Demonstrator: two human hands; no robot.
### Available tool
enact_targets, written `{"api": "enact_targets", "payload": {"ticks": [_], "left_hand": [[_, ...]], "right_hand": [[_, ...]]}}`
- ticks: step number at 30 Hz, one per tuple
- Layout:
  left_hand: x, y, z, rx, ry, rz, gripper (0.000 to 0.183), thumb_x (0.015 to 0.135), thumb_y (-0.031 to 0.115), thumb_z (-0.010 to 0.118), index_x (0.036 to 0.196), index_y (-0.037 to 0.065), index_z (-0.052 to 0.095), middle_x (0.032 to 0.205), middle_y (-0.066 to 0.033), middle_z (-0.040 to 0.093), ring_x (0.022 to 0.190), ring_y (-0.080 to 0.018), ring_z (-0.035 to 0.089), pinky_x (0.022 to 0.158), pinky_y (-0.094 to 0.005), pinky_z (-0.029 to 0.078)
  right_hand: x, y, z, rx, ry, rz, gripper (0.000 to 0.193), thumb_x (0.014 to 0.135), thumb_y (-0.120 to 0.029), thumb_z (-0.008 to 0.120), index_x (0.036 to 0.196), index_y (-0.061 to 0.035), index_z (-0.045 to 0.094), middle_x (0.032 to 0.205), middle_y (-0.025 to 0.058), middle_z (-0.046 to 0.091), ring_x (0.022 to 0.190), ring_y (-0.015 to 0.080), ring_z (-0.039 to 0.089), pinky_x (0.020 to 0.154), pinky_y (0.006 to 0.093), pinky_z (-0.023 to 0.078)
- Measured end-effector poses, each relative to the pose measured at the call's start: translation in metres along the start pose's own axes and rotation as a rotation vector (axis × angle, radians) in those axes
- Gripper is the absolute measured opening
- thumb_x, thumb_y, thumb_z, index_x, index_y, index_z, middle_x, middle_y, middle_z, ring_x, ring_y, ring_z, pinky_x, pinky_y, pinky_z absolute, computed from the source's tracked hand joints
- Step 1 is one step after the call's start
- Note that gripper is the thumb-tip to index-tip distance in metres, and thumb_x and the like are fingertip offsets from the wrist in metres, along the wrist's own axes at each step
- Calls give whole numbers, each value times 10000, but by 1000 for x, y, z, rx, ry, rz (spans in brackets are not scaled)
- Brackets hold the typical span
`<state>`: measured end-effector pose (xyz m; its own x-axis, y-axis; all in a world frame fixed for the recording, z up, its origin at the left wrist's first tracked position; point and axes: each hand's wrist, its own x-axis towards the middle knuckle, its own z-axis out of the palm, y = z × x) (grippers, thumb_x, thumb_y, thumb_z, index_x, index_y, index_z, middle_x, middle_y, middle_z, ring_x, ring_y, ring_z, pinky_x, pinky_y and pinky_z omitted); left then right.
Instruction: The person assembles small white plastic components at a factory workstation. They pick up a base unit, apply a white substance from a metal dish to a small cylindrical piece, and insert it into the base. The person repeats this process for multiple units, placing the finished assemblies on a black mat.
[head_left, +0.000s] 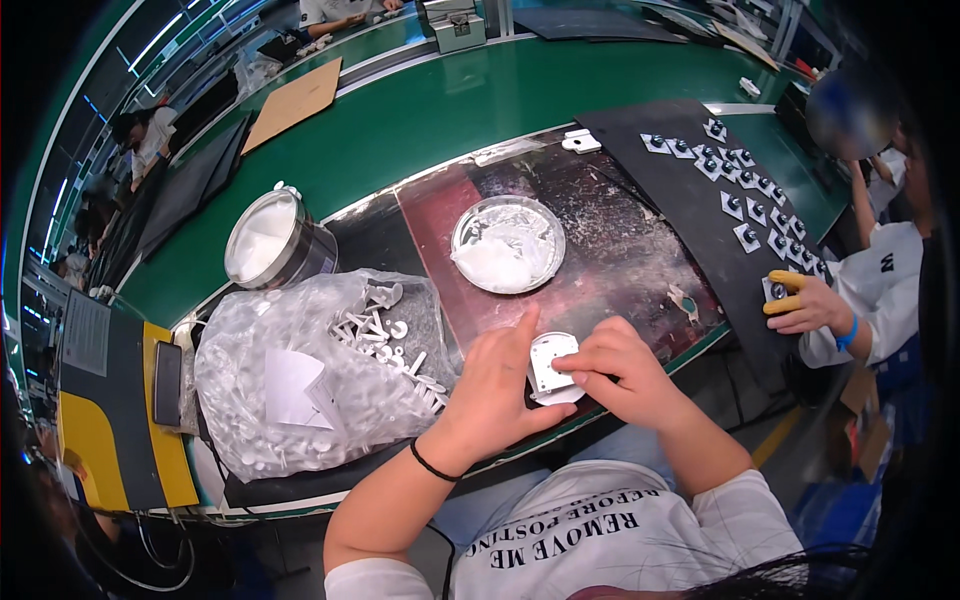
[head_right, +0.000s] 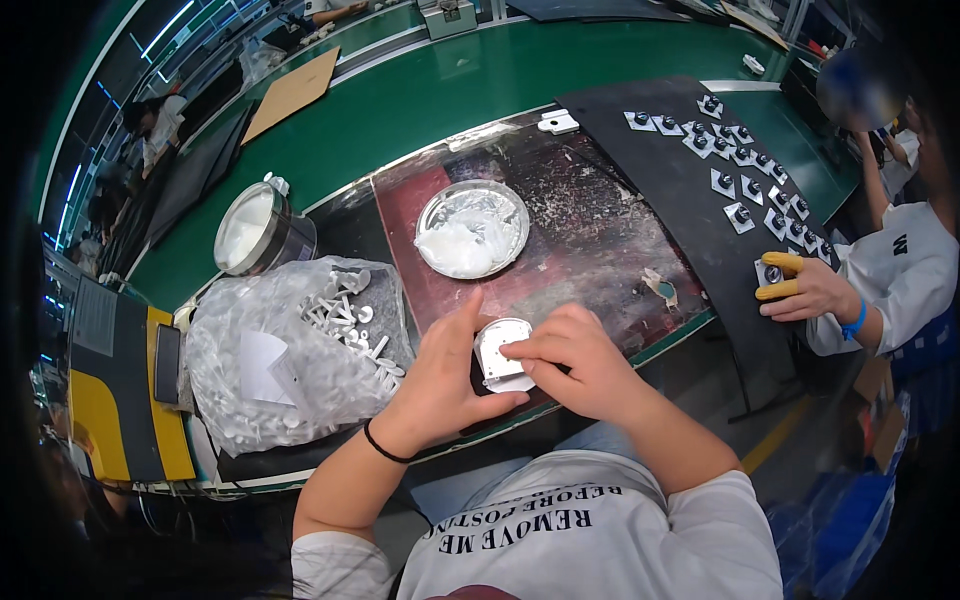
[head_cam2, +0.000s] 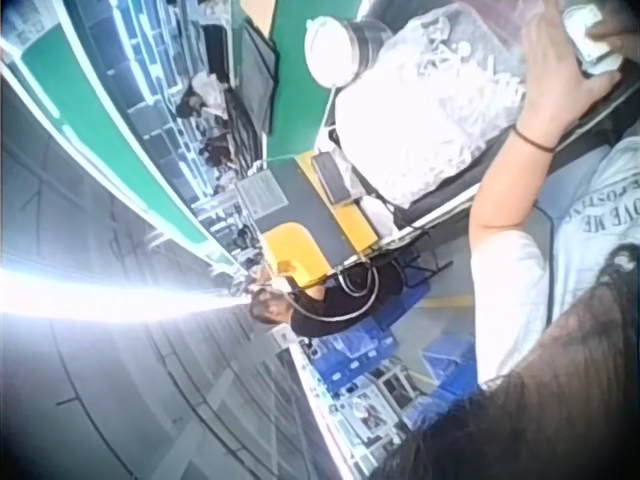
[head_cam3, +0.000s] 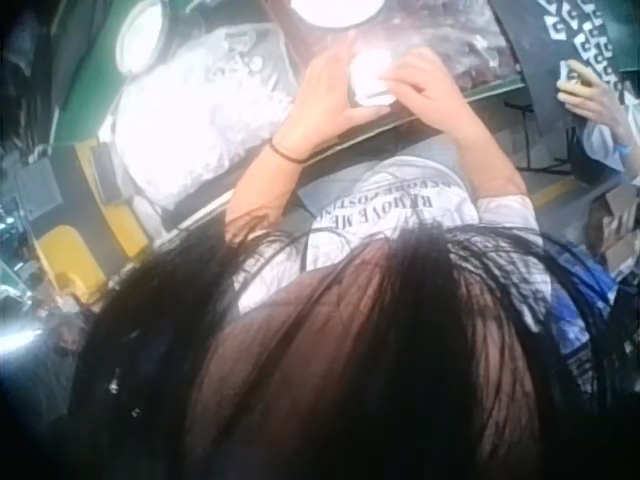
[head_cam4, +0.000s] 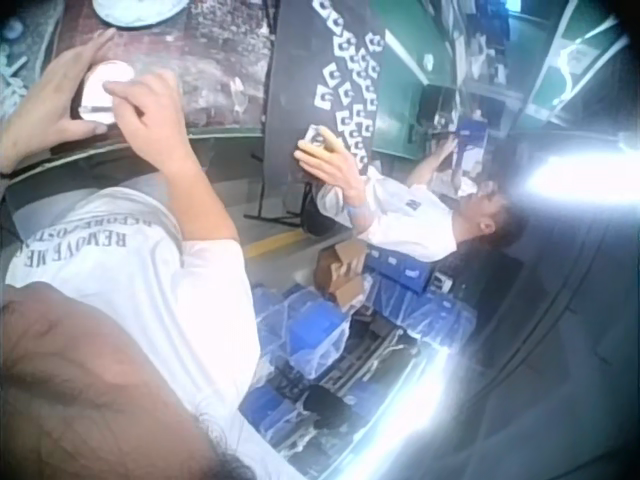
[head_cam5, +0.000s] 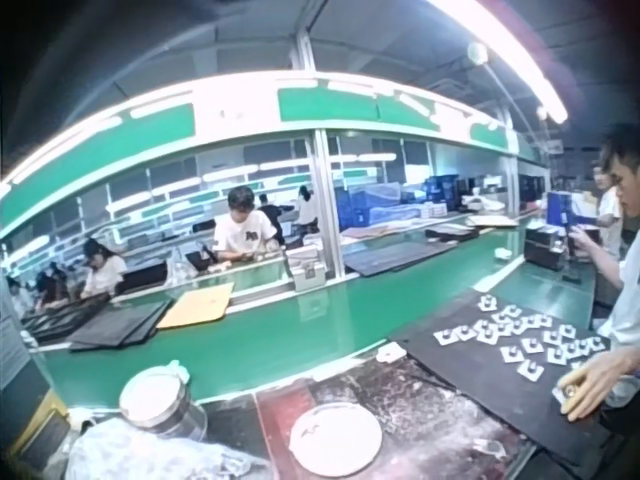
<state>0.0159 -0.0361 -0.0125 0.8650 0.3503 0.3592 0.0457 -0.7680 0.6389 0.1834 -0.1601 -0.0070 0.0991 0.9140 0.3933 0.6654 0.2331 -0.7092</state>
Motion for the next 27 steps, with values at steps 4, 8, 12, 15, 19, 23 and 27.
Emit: {"api": "enact_targets", "payload": {"ticks": [4, 8, 12, 15, 19, 23, 27], "left_hand": [[0, 1, 0, -15, -16, -9, 1046, 634, 309, 810, 1429, 8, 201, 1147, -207, 504, 1053, -380, 479, 937, -455, 355], [1, 3, -3, 25, -37, -7, 1024, 635, 307, 808, 1420, 9, 222, 1151, -206, 502, 1058, -379, 480, 941, -457, 355], [1, 4, -4, 34, -43, -21, 1006, 636, 299, 808, 1411, 9, 236, 1151, -205, 501, 1057, -377, 484, 937, -455, 364], [0, 3, -3, 24, -27, -8, 1006, 636, 295, 809, 1412, 9, 236, 1151, -205, 502, 1055, -375, 487, 935, -453, 368], [0, 3, -4, 30, -61, -27, 1075, 625, 297, 828, 1438, 7, 186, 1208, -207, 485, 1095, -375, 485, 953, -447, 370], [0, 2, -4, 33, -60, -18, 1096, 631, 305, 828, 1452, 21, 159, 1225, -203, 479, 1104, -372, 484, 956, -449, 369], [-1, 1, -3, 33, -65, -21, 1110, 629, 302, 828, 1460, 37, 142, 1227, -199, 480, 1109, -371, 482, 959, -450, 366]], "right_hand": [[2, 6, -5, 93, -87, 26, 200, 767, -109, 652, 960, -105, 706, 811, 33, 584, 843, 225, 499, 810, 341, 384], [6, 2, -12, 63, -161, 93, 215, 737, -167, 698, 950, -134, 710, 893, 32, 573, 890, 223, 493, 853, 360, 360], [11, -6, -14, -152, -93, -30, 232, 707, -222, 736, 930, -165, 708, 996, 23, 571, 997, 237, 488, 909, 395, 321], [13, -11, -15, -246, -98, -102, 225, 698, -248, 745, 906, -173, 701, 1030, 6, 581, 1073, 253, 479, 921, 410, 309], [17, -9, -19, -265, -160, -152, 211, 696, -254, 744, 886, -179, 693, 1072, -3, 586, 1096, 246, 478, 916, 412, 308], [19, -6, -20, -218, -219, -170, 204, 697, -250, 739, 883, -183, 692, 1070, -3, 591, 1082, 235, 485, 911, 417, 309], [19, -8, -21, -248, -224, -176, 198, 700, -246, 733, 884, -188, 690, 1064, -5, 594, 1075, 230, 488, 905, 419, 311]]}}
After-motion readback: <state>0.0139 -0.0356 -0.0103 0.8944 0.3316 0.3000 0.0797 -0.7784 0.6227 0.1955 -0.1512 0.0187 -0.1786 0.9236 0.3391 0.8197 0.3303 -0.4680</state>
